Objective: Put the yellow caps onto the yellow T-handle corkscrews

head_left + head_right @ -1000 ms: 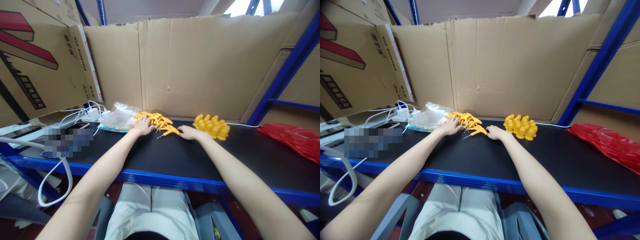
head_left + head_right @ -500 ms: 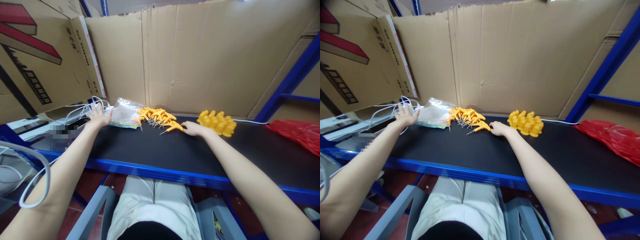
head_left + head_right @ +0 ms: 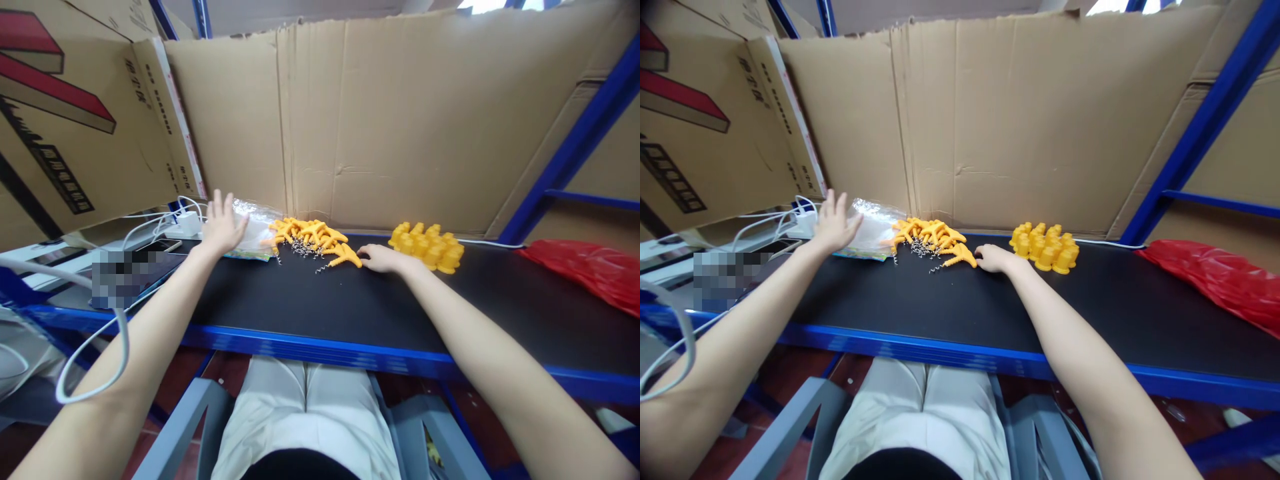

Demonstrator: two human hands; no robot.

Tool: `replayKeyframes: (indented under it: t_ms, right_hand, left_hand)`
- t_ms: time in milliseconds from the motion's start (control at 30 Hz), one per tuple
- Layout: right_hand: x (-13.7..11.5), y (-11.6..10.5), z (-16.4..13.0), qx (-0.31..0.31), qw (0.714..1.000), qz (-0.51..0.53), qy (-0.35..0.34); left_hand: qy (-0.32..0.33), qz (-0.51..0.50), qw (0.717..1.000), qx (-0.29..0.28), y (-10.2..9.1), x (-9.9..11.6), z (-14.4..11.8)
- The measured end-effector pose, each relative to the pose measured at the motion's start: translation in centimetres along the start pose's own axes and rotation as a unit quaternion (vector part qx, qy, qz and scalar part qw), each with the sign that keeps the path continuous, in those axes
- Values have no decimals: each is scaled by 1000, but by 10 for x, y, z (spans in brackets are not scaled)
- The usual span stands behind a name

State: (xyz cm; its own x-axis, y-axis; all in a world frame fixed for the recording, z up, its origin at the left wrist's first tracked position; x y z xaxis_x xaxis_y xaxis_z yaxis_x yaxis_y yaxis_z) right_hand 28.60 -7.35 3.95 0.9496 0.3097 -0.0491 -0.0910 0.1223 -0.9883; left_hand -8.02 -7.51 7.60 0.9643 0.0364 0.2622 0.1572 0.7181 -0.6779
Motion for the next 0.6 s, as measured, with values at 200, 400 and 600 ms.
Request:
replayKeyframes:
  t_ms: [200, 400, 600]
  right_hand:
    - [5, 1, 2, 16, 1000, 20, 2]
    - [3, -5, 2, 68, 998, 12, 8]
    - [-4, -8, 1, 109, 992, 55, -25]
  left_hand:
    - [308, -164, 929, -120, 12, 112, -11]
    - [377, -195, 879, -216, 38, 163, -37]
    - [406, -205, 865, -211, 50, 159, -65]
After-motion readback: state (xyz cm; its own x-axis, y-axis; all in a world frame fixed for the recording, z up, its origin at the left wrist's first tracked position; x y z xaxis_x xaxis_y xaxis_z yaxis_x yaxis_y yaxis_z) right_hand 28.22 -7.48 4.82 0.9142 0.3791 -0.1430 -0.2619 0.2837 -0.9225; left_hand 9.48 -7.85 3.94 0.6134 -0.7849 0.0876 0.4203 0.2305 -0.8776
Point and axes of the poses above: each hand's wrist, its own z-axis towards the middle knuckle, its own y-axis out of the palm, x = y × z, the point moved 1 cm from there along z, towards the middle knuckle, and after that the axes turned 12 degrees about x, right-handed, at the moved point
